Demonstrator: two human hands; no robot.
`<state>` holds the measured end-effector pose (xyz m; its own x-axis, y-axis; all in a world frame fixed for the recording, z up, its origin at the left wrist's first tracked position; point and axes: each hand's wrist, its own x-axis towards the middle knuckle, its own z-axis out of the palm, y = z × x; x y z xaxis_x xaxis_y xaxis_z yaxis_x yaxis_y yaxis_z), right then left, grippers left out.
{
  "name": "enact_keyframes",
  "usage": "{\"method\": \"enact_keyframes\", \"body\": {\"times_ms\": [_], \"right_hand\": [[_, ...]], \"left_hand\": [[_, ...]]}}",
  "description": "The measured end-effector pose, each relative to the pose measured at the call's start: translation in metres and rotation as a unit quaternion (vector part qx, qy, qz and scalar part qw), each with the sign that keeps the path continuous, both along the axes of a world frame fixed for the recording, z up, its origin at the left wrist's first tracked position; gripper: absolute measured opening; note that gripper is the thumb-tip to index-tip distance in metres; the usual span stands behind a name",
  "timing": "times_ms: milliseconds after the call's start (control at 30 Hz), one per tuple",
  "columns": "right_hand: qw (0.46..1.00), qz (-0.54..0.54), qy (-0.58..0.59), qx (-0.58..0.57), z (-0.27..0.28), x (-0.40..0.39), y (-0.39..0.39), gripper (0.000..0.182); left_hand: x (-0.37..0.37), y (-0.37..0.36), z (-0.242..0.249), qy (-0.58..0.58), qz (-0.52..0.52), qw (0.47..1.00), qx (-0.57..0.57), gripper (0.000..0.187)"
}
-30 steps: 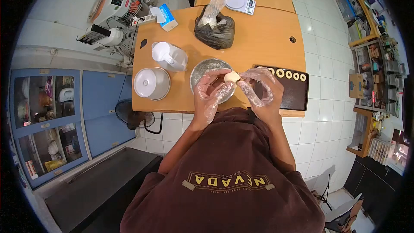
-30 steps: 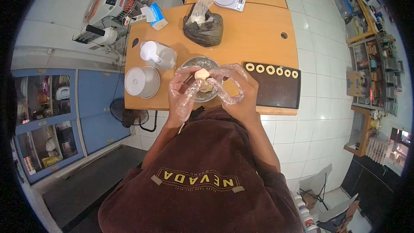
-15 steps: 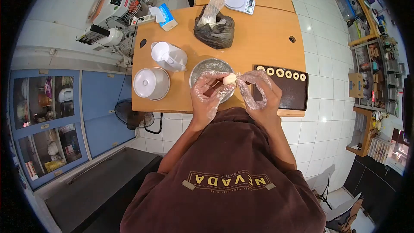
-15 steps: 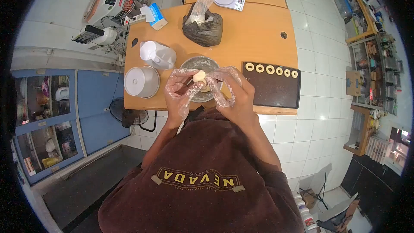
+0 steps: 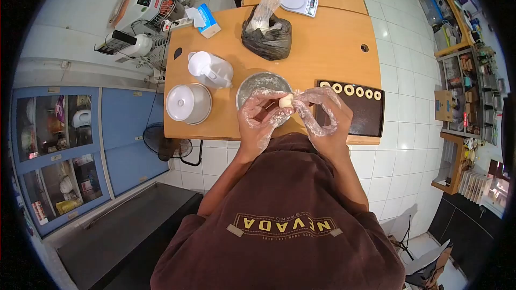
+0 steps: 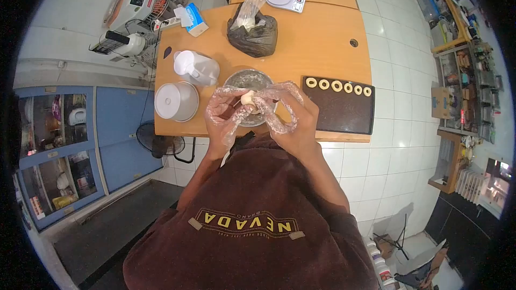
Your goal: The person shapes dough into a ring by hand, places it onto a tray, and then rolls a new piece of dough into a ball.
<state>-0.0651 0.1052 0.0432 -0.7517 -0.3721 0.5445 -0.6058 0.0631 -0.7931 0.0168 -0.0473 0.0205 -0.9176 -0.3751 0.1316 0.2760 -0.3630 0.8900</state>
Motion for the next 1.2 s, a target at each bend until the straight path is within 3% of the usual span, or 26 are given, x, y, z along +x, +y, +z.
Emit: {"method": "enact_keyframes", "body": {"times_ms": [100, 167, 200, 300, 800, 967, 1067, 1200], "right_hand": [[0.998, 0.016, -0.051, -0.030, 0.006, 0.002, -0.001, 0.030], [0.991, 0.027, -0.113, -0.070, 0.012, 0.006, -0.003, 0.030], [0.995, 0.027, -0.086, -0.051, 0.012, 0.005, -0.001, 0.030], [0.999, 0.026, -0.020, -0.007, 0.012, 0.002, 0.003, 0.030], [0.999, 0.025, 0.041, 0.024, 0.012, 0.002, 0.006, 0.032], [0.998, 0.018, 0.051, 0.031, 0.009, 0.004, 0.006, 0.032], [0.999, 0.046, 0.002, -0.027, 0.012, 0.003, 0.003, 0.032], [0.999, 0.035, 0.008, 0.005, 0.018, 0.002, 0.010, 0.031]], "left_hand": [[0.000, -0.007, 0.003, -0.028, -0.042, 0.999, 0.000, 0.029], [-0.001, -0.009, 0.001, -0.023, -0.090, 0.986, 0.138, 0.029], [-0.002, -0.009, -0.001, -0.020, -0.114, 0.971, 0.207, 0.030], [0.000, -0.015, -0.011, -0.014, -0.174, 0.953, 0.247, 0.033], [0.005, -0.014, -0.008, -0.055, -0.127, 0.979, 0.149, 0.038], [0.006, -0.009, -0.005, -0.053, -0.115, 0.975, 0.184, 0.037], [0.006, -0.010, -0.007, -0.037, -0.133, 0.969, 0.204, 0.036], [0.005, -0.008, -0.004, -0.012, -0.141, 0.961, 0.236, 0.035]]}}
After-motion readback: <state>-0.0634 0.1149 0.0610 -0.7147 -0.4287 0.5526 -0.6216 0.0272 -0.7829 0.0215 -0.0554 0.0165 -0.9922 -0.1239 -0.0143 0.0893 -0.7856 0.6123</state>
